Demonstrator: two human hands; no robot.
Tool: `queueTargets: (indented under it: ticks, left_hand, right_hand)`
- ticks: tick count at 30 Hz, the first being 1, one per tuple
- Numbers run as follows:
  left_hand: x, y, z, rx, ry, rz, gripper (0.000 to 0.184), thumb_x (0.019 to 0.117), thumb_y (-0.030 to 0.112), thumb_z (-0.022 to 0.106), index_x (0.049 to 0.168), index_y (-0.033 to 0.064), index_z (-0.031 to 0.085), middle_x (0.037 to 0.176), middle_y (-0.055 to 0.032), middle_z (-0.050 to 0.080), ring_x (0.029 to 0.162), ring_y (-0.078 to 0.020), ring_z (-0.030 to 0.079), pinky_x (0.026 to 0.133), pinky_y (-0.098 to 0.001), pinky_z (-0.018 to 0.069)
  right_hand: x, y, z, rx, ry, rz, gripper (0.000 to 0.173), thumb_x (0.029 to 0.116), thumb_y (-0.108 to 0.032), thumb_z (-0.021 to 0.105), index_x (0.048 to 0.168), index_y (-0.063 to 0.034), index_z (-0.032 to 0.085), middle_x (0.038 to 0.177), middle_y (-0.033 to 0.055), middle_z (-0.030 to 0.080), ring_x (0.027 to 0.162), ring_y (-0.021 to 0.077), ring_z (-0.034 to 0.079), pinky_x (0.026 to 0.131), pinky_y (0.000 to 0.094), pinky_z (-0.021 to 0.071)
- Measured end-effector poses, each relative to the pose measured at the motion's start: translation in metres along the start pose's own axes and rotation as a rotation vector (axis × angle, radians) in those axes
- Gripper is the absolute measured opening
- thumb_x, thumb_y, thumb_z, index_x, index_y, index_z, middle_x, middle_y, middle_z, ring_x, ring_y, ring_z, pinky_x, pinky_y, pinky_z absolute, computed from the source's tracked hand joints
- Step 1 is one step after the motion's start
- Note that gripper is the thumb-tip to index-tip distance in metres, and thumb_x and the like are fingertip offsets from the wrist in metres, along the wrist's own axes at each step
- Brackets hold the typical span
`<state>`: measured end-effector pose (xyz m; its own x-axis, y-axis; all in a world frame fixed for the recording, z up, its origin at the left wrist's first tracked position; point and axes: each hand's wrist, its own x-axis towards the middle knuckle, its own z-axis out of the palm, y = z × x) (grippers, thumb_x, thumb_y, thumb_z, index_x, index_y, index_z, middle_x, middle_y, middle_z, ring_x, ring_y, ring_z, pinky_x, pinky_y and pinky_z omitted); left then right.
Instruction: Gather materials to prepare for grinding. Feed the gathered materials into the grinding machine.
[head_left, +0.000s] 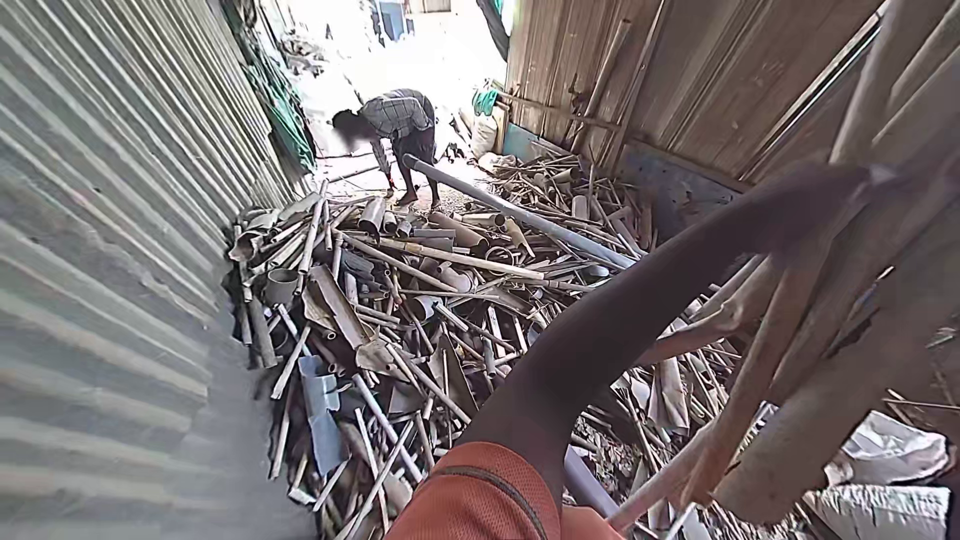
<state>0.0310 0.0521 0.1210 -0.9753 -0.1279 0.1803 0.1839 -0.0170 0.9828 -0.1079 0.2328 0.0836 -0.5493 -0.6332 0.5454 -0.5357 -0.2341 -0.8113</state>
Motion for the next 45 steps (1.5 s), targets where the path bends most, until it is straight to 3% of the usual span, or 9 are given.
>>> queueTargets:
  ticks: [2, 7, 12, 19, 23, 28, 34, 39, 45]
  left_hand:
    - [0.004, -0.036, 0.0, -0.053, -0.001, -0.036, 0.028, 0.1072, 0.021, 0.054, 0.124, -0.0011, 0.057, 0.096, -0.0123, 0.063, 0.08, -0.0172, 0.061, 0.07, -0.0353, 0.0547]
    - [-0.009, -0.114, 0.005, 0.044, -0.012, -0.113, 0.028, 0.1073, 0.025, 0.053, 0.124, 0.0025, 0.059, 0.096, -0.0069, 0.062, 0.081, -0.0106, 0.059, 0.075, -0.0308, 0.0533]
    - [-0.052, -0.142, 0.034, 0.011, 0.086, -0.284, 0.027, 0.1055, 0.014, 0.054, 0.126, -0.0021, 0.057, 0.098, -0.0077, 0.063, 0.082, -0.0102, 0.059, 0.079, -0.0299, 0.0523]
    - [-0.043, -0.191, 0.035, -0.01, 0.124, -0.298, 0.043, 0.0961, 0.011, 0.068, 0.133, -0.0026, 0.052, 0.106, -0.0134, 0.067, 0.091, -0.0165, 0.067, 0.085, -0.0352, 0.0573]
    - [-0.068, -0.224, 0.027, -0.095, 0.148, -0.364, 0.044, 0.096, 0.008, 0.067, 0.136, -0.0015, 0.05, 0.108, -0.0134, 0.068, 0.093, -0.0176, 0.069, 0.087, -0.0361, 0.0586]
    - [-0.084, -0.272, 0.009, -0.152, 0.228, -0.509, 0.05, 0.0939, 0.016, 0.073, 0.136, -0.0003, 0.051, 0.104, -0.0133, 0.069, 0.089, -0.0189, 0.069, 0.083, -0.0375, 0.0586]
    - [-0.063, -0.225, -0.022, -0.049, 0.185, -0.373, 0.048, 0.0937, 0.015, 0.074, 0.134, -0.0004, 0.054, 0.114, -0.0138, 0.067, 0.099, -0.0174, 0.066, 0.091, -0.038, 0.0554]
    - [-0.035, -0.173, -0.054, 0.043, 0.157, -0.318, 0.036, 0.1004, 0.022, 0.066, 0.124, -0.0036, 0.058, 0.102, -0.0134, 0.065, 0.086, -0.0165, 0.063, 0.081, -0.0364, 0.0556]
    - [-0.063, -0.225, -0.06, -0.253, 0.097, -0.353, 0.035, 0.0992, 0.008, 0.064, 0.131, -0.0026, 0.053, 0.102, -0.0115, 0.068, 0.087, -0.0154, 0.067, 0.082, -0.035, 0.0583]
  right_hand:
    - [-0.013, -0.003, 0.054, 0.089, 0.349, 0.239, 0.02, 0.105, -0.033, 0.053, 0.109, -0.0182, 0.065, 0.086, -0.0071, 0.067, 0.075, 0.0018, 0.064, 0.067, 0.0235, 0.0565]
    - [-0.06, 0.022, 0.071, 0.281, 0.233, 0.497, 0.026, 0.1099, -0.021, 0.041, 0.111, -0.0038, 0.06, 0.087, 0.0025, 0.065, 0.076, 0.0082, 0.063, 0.07, 0.0276, 0.0556]
    - [-0.106, 0.109, 0.057, 0.332, 0.256, 0.56, 0.02, 0.1032, -0.016, 0.053, 0.109, -0.0025, 0.066, 0.085, 0.0042, 0.071, 0.074, 0.0101, 0.068, 0.067, 0.0295, 0.0593]
    - [-0.126, 0.112, 0.061, 0.307, 0.252, 0.622, 0.021, 0.1048, -0.021, 0.054, 0.116, -0.0052, 0.062, 0.089, 0.0011, 0.069, 0.077, 0.0074, 0.067, 0.071, 0.0272, 0.0583]
    - [-0.153, 0.139, 0.08, 0.369, 0.209, 0.71, 0.032, 0.1, -0.019, 0.063, 0.127, -0.0025, 0.06, 0.1, 0.0084, 0.072, 0.086, 0.014, 0.07, 0.076, 0.0331, 0.0607]
    - [-0.18, 0.175, 0.11, 0.343, 0.182, 0.891, 0.027, 0.1023, -0.021, 0.059, 0.12, -0.0009, 0.063, 0.095, 0.0105, 0.071, 0.082, 0.0165, 0.068, 0.074, 0.0362, 0.0587]
    - [-0.12, 0.149, 0.126, 0.168, 0.239, 0.761, 0.026, 0.1005, -0.019, 0.062, 0.117, 0.0009, 0.065, 0.092, 0.0092, 0.071, 0.079, 0.0141, 0.068, 0.072, 0.0345, 0.0583]
    - [-0.053, 0.101, 0.131, -0.009, 0.259, 0.681, 0.034, 0.1004, -0.028, 0.064, 0.121, -0.0012, 0.063, 0.096, 0.0072, 0.069, 0.081, 0.013, 0.066, 0.075, 0.0355, 0.0574]
    - [-0.076, 0.128, 0.149, 0.085, 0.324, 0.77, 0.031, 0.103, -0.028, 0.059, 0.122, -0.0038, 0.062, 0.096, 0.0068, 0.067, 0.081, 0.0125, 0.065, 0.072, 0.0335, 0.0565]
